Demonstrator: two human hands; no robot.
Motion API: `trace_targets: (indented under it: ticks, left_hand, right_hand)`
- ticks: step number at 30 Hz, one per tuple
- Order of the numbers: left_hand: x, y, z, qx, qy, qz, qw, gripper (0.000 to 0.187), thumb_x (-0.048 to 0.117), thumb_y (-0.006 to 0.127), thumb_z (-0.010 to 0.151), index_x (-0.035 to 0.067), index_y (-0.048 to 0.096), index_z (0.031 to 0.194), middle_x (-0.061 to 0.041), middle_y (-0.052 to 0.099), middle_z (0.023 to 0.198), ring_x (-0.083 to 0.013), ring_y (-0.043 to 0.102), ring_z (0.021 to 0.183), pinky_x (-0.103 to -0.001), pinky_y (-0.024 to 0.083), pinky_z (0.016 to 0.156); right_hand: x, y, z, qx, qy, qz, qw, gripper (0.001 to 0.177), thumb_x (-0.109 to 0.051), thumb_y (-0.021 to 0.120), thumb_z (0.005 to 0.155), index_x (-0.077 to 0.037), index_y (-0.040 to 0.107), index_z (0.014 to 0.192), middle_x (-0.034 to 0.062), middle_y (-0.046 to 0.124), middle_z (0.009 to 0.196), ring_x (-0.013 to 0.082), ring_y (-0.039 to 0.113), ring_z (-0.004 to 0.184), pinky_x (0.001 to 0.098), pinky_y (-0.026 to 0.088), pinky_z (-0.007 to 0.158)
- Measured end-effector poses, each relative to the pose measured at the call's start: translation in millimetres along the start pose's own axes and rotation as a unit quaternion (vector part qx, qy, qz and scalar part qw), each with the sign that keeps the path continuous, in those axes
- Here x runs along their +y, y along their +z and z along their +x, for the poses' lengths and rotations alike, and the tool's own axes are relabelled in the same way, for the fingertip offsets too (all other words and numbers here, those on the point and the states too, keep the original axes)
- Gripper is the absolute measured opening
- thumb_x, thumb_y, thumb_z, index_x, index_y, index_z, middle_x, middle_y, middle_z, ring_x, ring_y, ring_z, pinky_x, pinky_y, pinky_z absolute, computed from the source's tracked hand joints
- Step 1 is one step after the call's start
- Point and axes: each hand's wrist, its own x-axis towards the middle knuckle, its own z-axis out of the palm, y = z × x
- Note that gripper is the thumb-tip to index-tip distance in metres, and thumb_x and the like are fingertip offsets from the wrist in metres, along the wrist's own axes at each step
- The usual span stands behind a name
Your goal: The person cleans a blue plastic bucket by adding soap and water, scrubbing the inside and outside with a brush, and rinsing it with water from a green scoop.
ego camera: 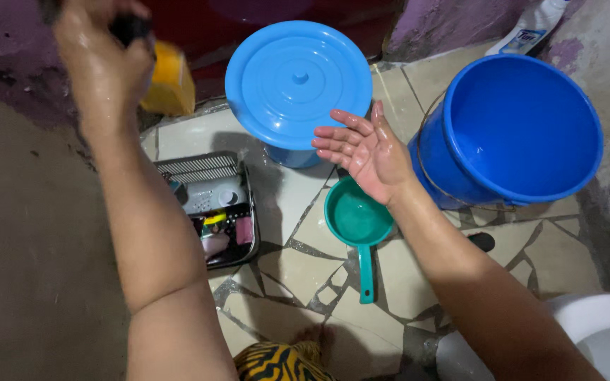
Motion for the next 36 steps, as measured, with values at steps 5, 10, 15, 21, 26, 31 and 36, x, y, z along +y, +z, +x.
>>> trace_targets:
  ticks: [5,10,15,21,26,31,36]
  left_hand:
    - [126.5,-48.8,13.9,-0.098,-0.006,0.003,0.995,0.025,-0.009,0.078,0.083,0.004,0.074,0.104,-0.012,0.074,0.099,-0.025,0.073,0.09,-0.04,0.057,0.078]
    - [150.6,-6.1,-9.5,-0.273,0.017,-0.022,0.962,0.033,0.004,0.087,0.074,0.004,0.079,0.106,-0.02,0.074,0.097,-0.0323,0.074,0.088,-0.04,0.058,0.081]
    - [149.4,71.1,-86.5,-0.513,-0.119,-0.018,0.85,0.036,0.011,0.087,0.068,0.006,0.077,0.102,-0.02,0.075,0.096,-0.0352,0.073,0.091,-0.043,0.057,0.083]
    - [114.8,143.7,-164.3,-0.569,-0.076,0.036,0.818,0.048,0.01,0.093,0.057,-0.001,0.073,0.1,-0.026,0.072,0.103,-0.0399,0.068,0.101,-0.044,0.056,0.087]
    - [106.5,149.7,-165.5,-0.561,-0.107,0.01,0.821,0.053,0.018,0.094,0.06,0.0,0.071,0.103,-0.024,0.072,0.106,-0.0407,0.069,0.104,-0.044,0.055,0.09]
    - [142.1,132.7,-143.2,-0.332,-0.068,-0.034,0.94,0.022,0.017,0.069,0.097,0.004,0.073,0.115,-0.02,0.072,0.101,-0.0407,0.068,0.099,-0.049,0.054,0.086]
    - [145.7,148.6,-162.4,-0.164,0.07,-0.034,0.983,0.039,0.009,0.061,0.102,0.004,0.058,0.141,-0.017,0.065,0.118,-0.0363,0.058,0.111,-0.05,0.048,0.095]
  right_hand:
    - [30.8,-9.5,-21.5,0.029,0.008,0.052,0.998,0.081,-0.065,0.039,0.099,0.003,0.048,0.142,0.0299,0.06,0.131,0.0409,0.06,0.125,0.0532,0.047,0.11]
    - [62.5,-19.2,-36.1,0.062,0.022,0.14,0.988,0.079,-0.064,0.044,0.098,0.004,0.05,0.138,0.0269,0.061,0.132,0.039,0.059,0.125,0.0521,0.047,0.112]
    - [88.2,-26.8,-35.0,0.112,0.011,0.16,0.981,0.079,-0.063,0.047,0.098,0.005,0.051,0.139,0.0235,0.06,0.137,0.0349,0.058,0.128,0.0473,0.044,0.114]
    - [127.6,-41.8,-21.5,0.129,0.008,0.227,0.965,0.081,-0.064,0.047,0.098,0.006,0.048,0.14,0.0239,0.055,0.144,0.0353,0.054,0.133,0.0439,0.039,0.117]
    - [147.1,-54.7,-9.6,0.153,0.006,0.314,0.937,0.084,-0.063,0.044,0.098,0.007,0.045,0.145,0.0243,0.053,0.148,0.035,0.051,0.138,0.0438,0.035,0.119]
    - [150.3,-56.8,1.8,0.165,-0.002,0.37,0.914,0.086,-0.066,0.042,0.098,0.007,0.043,0.144,0.0241,0.054,0.144,0.0377,0.051,0.137,0.0493,0.035,0.12]
    - [172.2,-52.0,14.4,0.19,0.011,0.359,0.914,0.086,-0.073,0.044,0.099,0.001,0.05,0.143,0.013,0.057,0.135,0.0288,0.051,0.13,0.0437,0.033,0.119]
